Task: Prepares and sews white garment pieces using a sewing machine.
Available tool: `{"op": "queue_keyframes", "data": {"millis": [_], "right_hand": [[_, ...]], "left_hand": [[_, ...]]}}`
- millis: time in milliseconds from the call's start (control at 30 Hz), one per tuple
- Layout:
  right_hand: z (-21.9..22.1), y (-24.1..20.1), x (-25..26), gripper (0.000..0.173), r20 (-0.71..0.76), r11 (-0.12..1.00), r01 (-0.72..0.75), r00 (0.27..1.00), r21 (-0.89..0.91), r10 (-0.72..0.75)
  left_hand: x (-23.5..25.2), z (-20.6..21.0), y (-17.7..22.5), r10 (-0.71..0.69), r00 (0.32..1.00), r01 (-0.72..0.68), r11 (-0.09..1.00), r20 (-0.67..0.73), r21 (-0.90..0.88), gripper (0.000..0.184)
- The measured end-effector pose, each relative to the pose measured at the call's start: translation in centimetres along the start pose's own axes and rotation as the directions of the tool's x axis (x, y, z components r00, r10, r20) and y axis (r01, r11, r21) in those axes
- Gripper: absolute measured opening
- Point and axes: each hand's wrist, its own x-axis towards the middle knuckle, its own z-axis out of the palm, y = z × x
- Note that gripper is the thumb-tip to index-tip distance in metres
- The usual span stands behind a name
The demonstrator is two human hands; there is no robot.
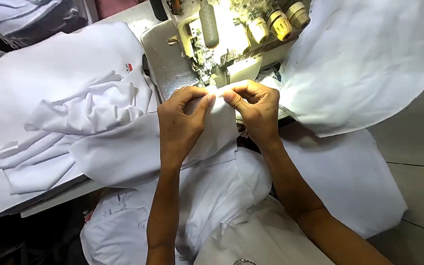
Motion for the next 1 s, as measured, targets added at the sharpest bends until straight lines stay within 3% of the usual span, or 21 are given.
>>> {"op": "queue_keyframes", "data": {"millis": [467,767,1000], "right_hand": [[0.3,1.0,-1.1,0.012,-0.016,0.993,-0.045,0.999,-0.11,0.044],[0.6,1.2,-1.1,0.01,0.012,0.999,-0.051,0.999,-0.013,0.052],[1.5,1.7,-1.3,0.009,-0.082,0.994,-0.099,0.992,-0.035,0.096]], "left_hand": [[-0.1,0.4,-0.6,0.03,1.0,-0.03,0.995,-0.001,0.099,0.012],[-0.2,0.5,-0.6,0.027,0.999,-0.021,0.991,-0.038,0.129,0.014],[-0.2,0.6,-0.5,0.004,0.997,0.013,0.976,-0.08,0.215,0.025]]}}
